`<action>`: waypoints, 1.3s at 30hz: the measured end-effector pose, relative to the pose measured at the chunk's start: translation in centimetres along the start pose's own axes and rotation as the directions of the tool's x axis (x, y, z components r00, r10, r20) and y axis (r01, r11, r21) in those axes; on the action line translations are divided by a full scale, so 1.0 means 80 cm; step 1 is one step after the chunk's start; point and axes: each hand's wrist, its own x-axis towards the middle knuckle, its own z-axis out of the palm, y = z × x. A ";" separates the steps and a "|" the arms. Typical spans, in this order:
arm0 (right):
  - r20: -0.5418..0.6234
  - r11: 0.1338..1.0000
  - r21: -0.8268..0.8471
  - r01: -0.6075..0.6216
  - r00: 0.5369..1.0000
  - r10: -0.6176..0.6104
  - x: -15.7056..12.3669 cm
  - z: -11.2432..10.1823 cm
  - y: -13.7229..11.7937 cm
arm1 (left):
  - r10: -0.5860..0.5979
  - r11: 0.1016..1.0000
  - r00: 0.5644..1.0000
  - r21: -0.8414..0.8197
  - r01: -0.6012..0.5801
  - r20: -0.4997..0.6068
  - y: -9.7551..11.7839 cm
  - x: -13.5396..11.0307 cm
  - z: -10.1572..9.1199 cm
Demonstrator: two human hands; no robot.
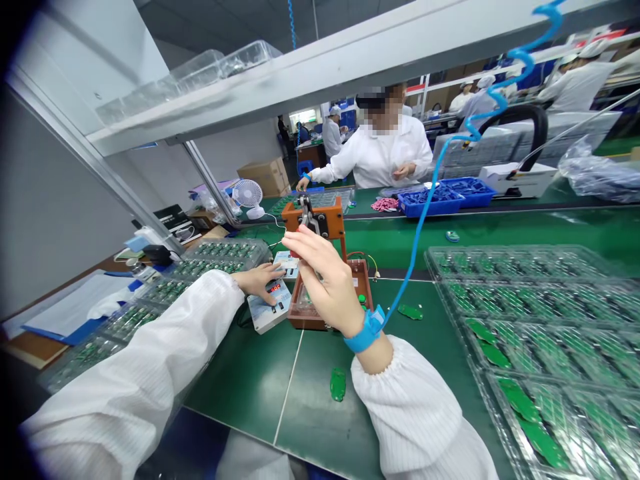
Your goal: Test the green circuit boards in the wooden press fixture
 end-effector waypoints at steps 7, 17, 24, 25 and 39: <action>0.003 1.000 -0.008 -0.004 1.000 0.004 0.000 0.000 0.000 | -0.023 0.999 1.000 0.045 0.022 0.017 0.002 -0.002 -0.002; -0.002 1.000 -0.011 0.007 1.000 -0.007 0.001 -0.002 0.003 | -0.016 0.997 0.999 0.076 0.013 0.044 -0.007 0.012 0.002; -0.003 1.000 -0.008 0.013 1.000 -0.013 0.002 -0.001 0.003 | 0.045 0.995 0.996 0.084 -0.051 0.071 -0.012 0.028 0.008; -0.006 1.000 -0.010 0.015 1.000 -0.015 0.002 -0.001 0.003 | 0.047 0.995 0.996 0.089 -0.054 0.079 -0.011 0.029 0.007; -0.002 1.000 -0.025 0.005 1.000 -0.005 0.001 -0.001 0.000 | 0.091 0.996 0.995 0.013 -0.091 0.045 -0.007 0.033 0.003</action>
